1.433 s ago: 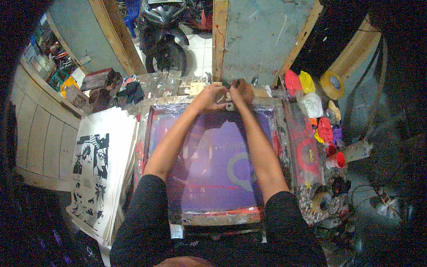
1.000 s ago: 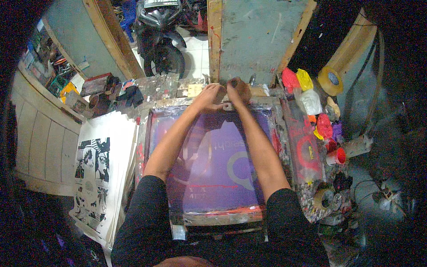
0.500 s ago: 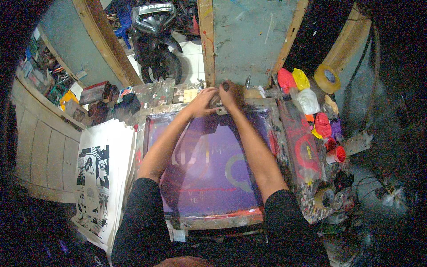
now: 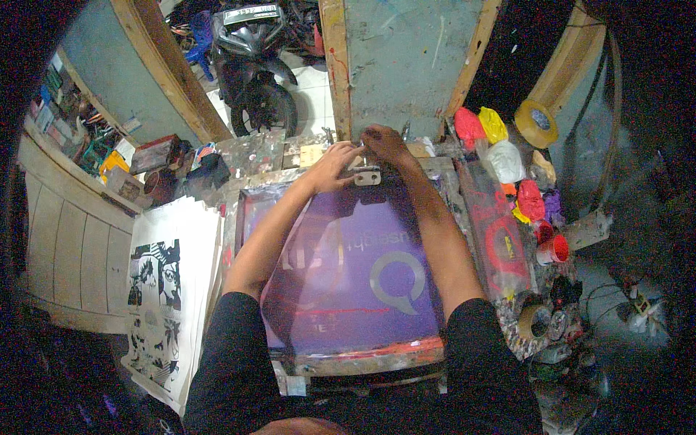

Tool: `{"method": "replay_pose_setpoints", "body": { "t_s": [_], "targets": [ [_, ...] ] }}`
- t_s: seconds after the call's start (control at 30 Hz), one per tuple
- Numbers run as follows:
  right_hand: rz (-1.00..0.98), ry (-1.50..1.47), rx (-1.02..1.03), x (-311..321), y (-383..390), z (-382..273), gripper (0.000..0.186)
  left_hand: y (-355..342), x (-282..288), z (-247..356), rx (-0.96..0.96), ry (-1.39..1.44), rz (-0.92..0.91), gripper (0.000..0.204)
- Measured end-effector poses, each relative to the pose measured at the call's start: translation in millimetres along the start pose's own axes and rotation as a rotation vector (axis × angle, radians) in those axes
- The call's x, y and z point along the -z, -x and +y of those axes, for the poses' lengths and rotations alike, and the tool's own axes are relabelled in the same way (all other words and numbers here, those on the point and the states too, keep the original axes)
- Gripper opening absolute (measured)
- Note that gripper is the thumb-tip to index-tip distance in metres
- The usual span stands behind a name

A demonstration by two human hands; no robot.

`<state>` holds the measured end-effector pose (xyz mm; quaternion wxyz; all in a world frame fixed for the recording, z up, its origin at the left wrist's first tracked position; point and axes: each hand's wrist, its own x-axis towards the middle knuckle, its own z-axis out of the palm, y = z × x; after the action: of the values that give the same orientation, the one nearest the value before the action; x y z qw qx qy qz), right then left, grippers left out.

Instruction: The person secures a purple screen printing frame onto a wooden workbench using metal clamps. They then apply strips of clear adhesive tape along the edges of the frame to seal the mesh, ensuring the setup is ready for printing.

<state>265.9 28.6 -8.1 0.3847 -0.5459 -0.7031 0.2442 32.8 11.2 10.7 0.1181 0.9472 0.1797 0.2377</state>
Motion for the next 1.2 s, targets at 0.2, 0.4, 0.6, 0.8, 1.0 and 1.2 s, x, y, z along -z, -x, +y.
{"method": "replay_pose_setpoints", "body": {
  "t_s": [0.2, 0.4, 0.6, 0.8, 1.0, 1.2],
  "targets": [
    [-0.189, 0.087, 0.127, 15, -13, -5, 0.031, -1, 0, 1, -0.002, -0.086, -0.098, 0.071],
    [-0.352, 0.109, 0.061, 16, -28, -13, 0.036, -2, 4, 9, -0.043, -0.152, -0.118, 0.068],
    [-0.391, 0.456, -0.081, 12, -47, -22, 0.046, -4, 8, 11, -0.044, -0.186, -0.176, 0.065],
    [-0.412, 0.346, -0.411, 29, -48, -27, 0.053, -7, 2, 11, -0.056, -0.136, -0.121, 0.062],
    [-0.237, 0.771, -0.548, -18, -46, -107, 0.033, 5, 7, 6, -0.031, -0.194, -0.173, 0.068],
    [-0.215, 0.99, -0.405, -55, -82, -39, 0.027, -10, 5, 14, -0.065, -0.267, -0.205, 0.069]
  ]
}}
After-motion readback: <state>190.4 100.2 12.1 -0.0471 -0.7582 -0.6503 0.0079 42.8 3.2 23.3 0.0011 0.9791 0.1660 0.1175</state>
